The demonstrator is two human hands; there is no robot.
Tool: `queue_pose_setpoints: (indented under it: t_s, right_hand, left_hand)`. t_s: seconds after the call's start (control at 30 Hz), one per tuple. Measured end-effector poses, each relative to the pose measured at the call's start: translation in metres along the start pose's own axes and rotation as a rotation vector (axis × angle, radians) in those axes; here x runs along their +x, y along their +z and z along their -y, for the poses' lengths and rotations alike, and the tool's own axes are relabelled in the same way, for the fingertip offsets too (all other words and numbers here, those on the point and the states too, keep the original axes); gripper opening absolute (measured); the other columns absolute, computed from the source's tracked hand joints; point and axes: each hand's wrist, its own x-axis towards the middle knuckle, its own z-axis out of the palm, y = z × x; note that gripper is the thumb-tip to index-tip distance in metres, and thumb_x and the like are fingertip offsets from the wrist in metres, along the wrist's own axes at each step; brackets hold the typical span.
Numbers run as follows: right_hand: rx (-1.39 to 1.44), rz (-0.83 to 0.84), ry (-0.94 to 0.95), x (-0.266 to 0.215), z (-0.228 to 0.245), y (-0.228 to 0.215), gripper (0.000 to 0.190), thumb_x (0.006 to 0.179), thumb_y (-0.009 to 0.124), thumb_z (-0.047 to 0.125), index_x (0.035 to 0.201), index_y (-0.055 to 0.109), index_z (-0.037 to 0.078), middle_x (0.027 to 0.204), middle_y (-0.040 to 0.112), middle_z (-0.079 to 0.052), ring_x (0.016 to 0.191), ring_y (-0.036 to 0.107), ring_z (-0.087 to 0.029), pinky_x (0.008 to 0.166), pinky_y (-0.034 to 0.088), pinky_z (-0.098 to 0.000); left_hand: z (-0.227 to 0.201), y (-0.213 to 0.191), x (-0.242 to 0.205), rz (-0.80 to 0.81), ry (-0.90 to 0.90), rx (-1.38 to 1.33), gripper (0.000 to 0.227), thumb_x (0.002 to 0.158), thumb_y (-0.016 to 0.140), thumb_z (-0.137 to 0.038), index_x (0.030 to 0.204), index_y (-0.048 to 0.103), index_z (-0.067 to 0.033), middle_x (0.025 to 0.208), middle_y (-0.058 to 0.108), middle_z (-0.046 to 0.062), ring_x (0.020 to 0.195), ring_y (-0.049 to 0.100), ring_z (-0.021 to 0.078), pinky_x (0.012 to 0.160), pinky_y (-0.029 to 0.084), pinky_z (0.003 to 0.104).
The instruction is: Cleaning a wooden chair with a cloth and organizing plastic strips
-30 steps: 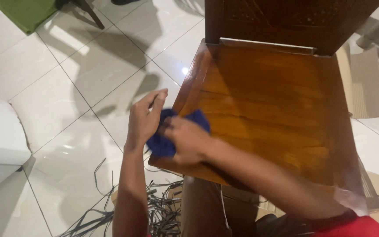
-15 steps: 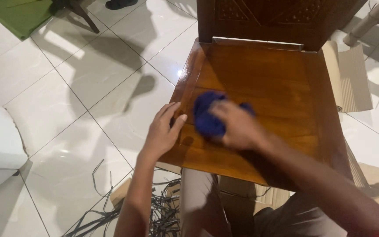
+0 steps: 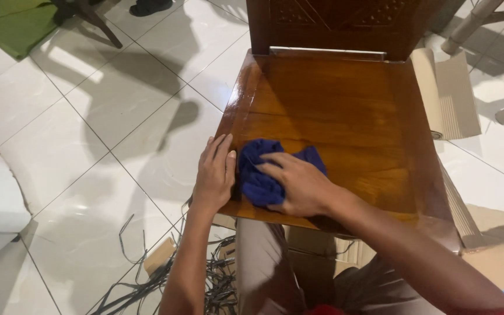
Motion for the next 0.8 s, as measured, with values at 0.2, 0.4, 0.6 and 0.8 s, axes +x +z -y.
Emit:
queue_pose_setpoints:
  t_s: [0.2,0.4,0.6,0.8]
  right_hand:
    - [-0.078,-0.055,0.177,-0.004,-0.022,-0.013,0.075,0.070,0.085,0.044,0.130,0.061,0.007,0.136,0.060,-0.020,0.131,0.057,-0.040,0.109,0.047,-0.0503]
    - [-0.022,-0.030,-0.017,0.009,0.033,0.003,0.073,0.067,0.086,0.041,0.127,0.064,0.005,0.130,0.062,-0.025,0.129,0.058,-0.044,0.109,0.047,-0.0524]
    - [0.011,0.067,0.014,-0.035,0.050,-0.017,0.076,0.064,0.085,0.037,0.130,0.062,0.006,0.136,0.060,-0.024,0.131,0.055,-0.045,0.107,0.046,-0.0541]
    - [-0.065,-0.076,0.110,0.002,0.056,0.033,0.088,0.056,0.085,0.025,0.138,0.057,0.009,0.138,0.056,-0.022,0.132,0.054,-0.044,0.112,0.042,-0.0527]
  left_hand:
    - [0.004,0.001,0.001,-0.039,0.011,-0.121,0.047,0.112,0.035,-0.025,0.144,0.052,0.0032,0.137,0.058,0.031,0.135,0.048,0.0502,0.120,0.031,0.054]
    - [0.009,-0.001,-0.003,-0.070,-0.077,-0.276,0.048,0.111,0.035,-0.028,0.147,0.052,-0.0005,0.141,0.055,0.032,0.139,0.040,0.0536,0.117,0.030,0.063]
    - [0.004,-0.003,-0.004,-0.076,-0.117,-0.298,0.051,0.111,0.034,-0.037,0.146,0.057,-0.0074,0.142,0.058,0.024,0.141,0.040,0.0498,0.116,0.032,0.060]
    - [0.017,0.004,0.000,-0.135,-0.086,-0.326,0.047,0.112,0.037,-0.034,0.143,0.059,-0.0083,0.140,0.061,0.022,0.138,0.044,0.0491,0.116,0.035,0.059]
